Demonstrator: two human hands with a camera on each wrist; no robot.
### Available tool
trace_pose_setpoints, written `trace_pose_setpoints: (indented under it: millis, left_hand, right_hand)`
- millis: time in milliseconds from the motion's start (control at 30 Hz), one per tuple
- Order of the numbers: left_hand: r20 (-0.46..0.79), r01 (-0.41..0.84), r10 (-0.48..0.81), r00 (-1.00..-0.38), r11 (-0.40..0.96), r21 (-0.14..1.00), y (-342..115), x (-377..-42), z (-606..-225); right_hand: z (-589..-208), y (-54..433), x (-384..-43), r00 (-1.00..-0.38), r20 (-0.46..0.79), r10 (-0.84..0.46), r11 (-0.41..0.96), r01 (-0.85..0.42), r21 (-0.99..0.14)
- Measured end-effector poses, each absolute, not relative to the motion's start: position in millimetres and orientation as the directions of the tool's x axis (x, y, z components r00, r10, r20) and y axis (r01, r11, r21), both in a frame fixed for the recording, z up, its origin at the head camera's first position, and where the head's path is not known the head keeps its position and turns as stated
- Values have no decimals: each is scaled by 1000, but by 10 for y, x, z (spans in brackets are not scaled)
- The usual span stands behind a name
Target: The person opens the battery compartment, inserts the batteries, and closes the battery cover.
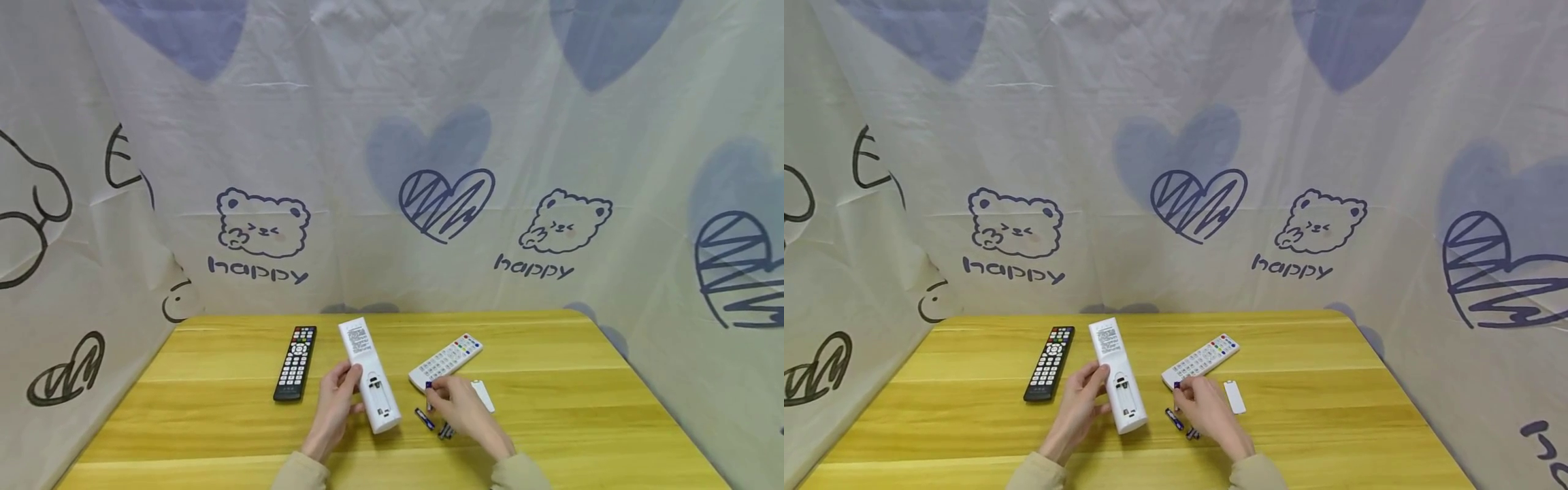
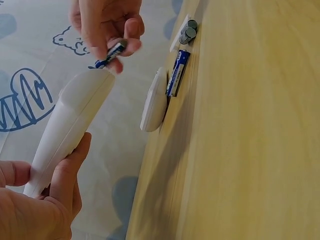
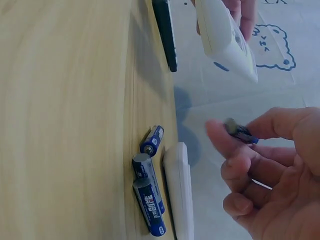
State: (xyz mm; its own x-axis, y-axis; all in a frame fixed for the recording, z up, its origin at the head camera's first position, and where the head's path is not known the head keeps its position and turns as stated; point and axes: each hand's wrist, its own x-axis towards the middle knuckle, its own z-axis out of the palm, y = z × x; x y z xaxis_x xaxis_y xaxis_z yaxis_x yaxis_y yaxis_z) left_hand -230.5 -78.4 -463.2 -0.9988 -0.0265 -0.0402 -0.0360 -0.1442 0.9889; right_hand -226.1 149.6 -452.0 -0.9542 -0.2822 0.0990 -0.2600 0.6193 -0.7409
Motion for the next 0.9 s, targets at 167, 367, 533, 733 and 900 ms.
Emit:
trace_pose_setpoints:
  millis: [167,367,533,733,900]
  left_hand:
    - [-46,-43,-13,-999,-143,989,-789,-2306,-4648]
    - [-41,-39,-12,-999,-147,988,-778,-2304,-4650]
    - [-49,-48,-9,-999,-145,988,-774,-2304,-4648]
    - [-44,-42,-9,-999,-154,987,-756,-2293,-4638]
    - [-45,-44,-5,-999,-152,987,-742,-2287,-4629]
  right_hand:
    - [-4535,1467,-2217,-922,221,-319,593,-376,-712]
    - [-4553,1403,-2191,-872,348,-343,554,-487,-675]
    - [-4546,1384,-2165,-868,352,-351,524,-494,-694]
    - [-4543,1343,-2148,-872,377,-313,501,-489,-714]
    - [-4551,1288,-2144,-853,440,-280,463,-522,-717]
